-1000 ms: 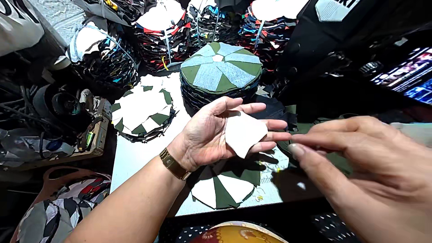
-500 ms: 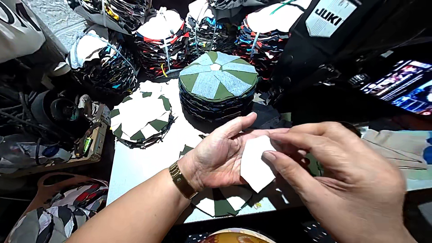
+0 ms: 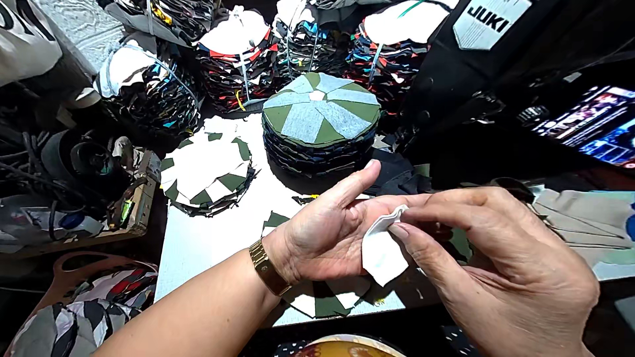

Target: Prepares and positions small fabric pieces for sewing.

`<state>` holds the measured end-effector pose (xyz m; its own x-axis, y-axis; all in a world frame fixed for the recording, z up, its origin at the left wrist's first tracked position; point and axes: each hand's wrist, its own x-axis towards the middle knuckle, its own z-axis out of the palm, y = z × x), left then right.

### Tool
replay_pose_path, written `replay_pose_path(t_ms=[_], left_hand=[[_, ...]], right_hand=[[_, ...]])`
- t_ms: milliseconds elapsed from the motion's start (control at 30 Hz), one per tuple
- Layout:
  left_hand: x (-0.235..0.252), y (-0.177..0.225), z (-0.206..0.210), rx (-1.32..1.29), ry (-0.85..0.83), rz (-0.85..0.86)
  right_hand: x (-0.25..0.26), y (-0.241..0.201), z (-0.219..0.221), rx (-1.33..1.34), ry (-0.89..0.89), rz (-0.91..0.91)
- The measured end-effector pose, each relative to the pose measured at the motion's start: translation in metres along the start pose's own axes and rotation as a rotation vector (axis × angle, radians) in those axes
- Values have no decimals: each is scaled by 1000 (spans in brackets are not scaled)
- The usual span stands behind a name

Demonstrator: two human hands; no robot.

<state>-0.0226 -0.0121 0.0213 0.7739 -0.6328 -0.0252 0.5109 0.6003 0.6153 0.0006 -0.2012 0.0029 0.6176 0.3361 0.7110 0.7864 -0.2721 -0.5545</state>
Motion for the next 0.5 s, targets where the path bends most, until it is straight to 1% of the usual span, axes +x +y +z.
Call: replay_pose_path(t_ms=[300, 400, 433, 500], left_hand=[[-1, -1, 1, -1, 21, -6], [-1, 0, 2, 12, 25, -13], [0, 0, 3, 19, 55, -16], [2, -1, 8, 76, 210, -29]], right_hand=[[-1, 2, 2, 1, 26, -15], [-2, 4, 3, -54, 41, -100], [-3, 6, 3, -84, 47, -154], [-4, 8, 2, -101, 28, -230]])
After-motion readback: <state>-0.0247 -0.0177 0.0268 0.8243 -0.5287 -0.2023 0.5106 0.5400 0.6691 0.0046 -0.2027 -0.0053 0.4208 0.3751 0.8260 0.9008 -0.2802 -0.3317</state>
